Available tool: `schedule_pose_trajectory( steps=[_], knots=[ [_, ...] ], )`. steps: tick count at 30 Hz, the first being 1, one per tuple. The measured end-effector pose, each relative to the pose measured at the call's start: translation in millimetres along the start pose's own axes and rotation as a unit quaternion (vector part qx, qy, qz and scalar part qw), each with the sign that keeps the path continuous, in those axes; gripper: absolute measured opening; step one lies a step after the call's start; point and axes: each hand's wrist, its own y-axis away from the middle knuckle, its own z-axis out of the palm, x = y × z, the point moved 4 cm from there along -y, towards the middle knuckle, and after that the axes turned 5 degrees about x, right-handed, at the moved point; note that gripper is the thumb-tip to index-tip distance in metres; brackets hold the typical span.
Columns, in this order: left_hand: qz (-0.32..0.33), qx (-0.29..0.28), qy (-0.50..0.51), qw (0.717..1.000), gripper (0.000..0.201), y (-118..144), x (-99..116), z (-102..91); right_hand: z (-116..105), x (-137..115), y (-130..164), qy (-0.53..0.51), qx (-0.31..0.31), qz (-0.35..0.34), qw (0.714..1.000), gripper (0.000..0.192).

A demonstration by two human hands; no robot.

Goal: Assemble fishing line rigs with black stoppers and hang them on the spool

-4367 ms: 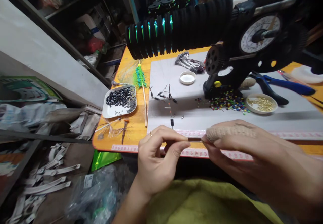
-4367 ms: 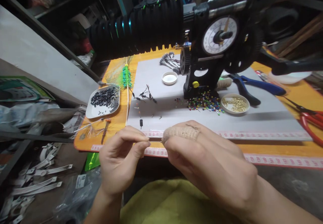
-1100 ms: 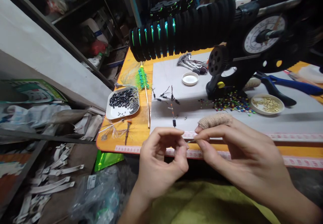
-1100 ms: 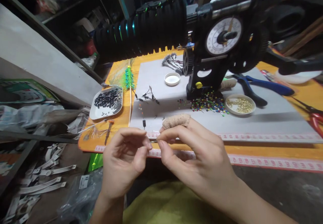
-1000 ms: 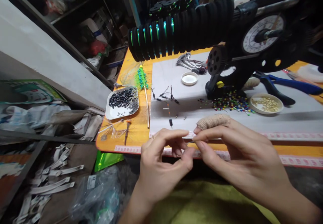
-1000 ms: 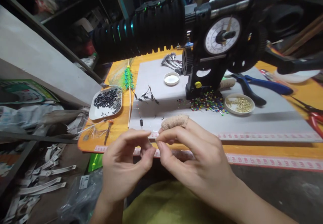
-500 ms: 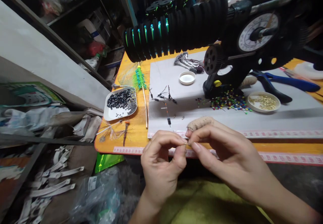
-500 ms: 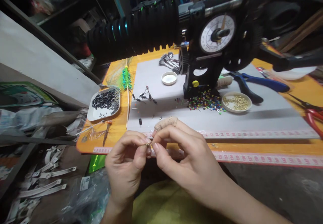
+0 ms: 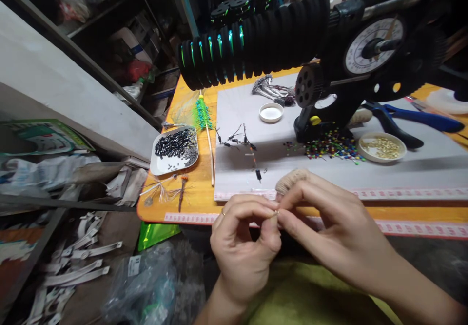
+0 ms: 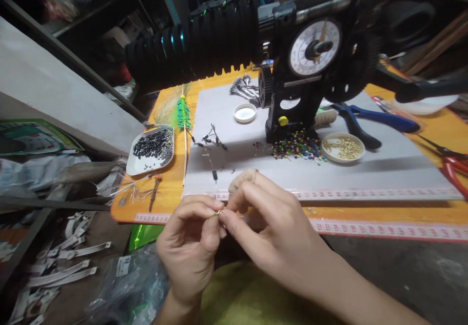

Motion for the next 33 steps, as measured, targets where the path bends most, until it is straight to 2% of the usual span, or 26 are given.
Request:
schedule_pose_trajectory(
  steps=[3, 6, 8, 13, 16, 22, 25, 29, 31, 33],
  knots=[
    [-0.056, -0.001, 0.06, 0.997, 0.014, 0, -2, 0.9, -6, 0, 3, 0.023, 0.015, -0.029, 0.999, 0.013],
    [-0.119, -0.021, 0.147, 0.982, 0.011, -4, -4, 3.0, -10, -4, 2, 0.014, 0.013, -0.071, 0.997, 0.033],
    [-0.152, -0.039, 0.188, 0.969, 0.009, -6, -4, 4.6, -11, -9, -1, 0.002, 0.003, -0.106, 0.994, 0.034],
    [-0.175, -0.085, 0.225, 0.955, 0.009, -11, -3, 5.2, -15, -16, -4, 0.028, 0.003, -0.152, 0.988, 0.031],
    [-0.197, -0.105, 0.242, 0.944, 0.011, -14, -2, 4.3, -17, -15, -4, 0.026, -0.006, -0.145, 0.989, 0.028],
    [-0.241, -0.167, 0.297, 0.909, 0.014, -22, -1, 6.5, -18, -4, -9, -0.035, -0.033, -0.058, 0.997, 0.017],
    [-0.238, -0.16, 0.257, 0.923, 0.016, -26, -1, 5.9, -15, -1, -8, -0.034, -0.043, -0.036, 0.998, 0.015],
    [-0.168, -0.07, 0.112, 0.977, 0.012, -25, -2, -2.7, -14, 8, -3, -0.01, -0.002, -0.006, 1.0, 0.012],
    [-0.143, -0.039, 0.078, 0.986, 0.018, -20, -3, -6.3, -13, 12, 0, 0.0, 0.018, 0.011, 1.0, 0.011],
    [-0.154, -0.029, 0.063, 0.986, 0.015, -15, -7, -7.9, -14, 16, 4, 0.007, 0.029, 0.019, 0.999, 0.01]
  ],
)
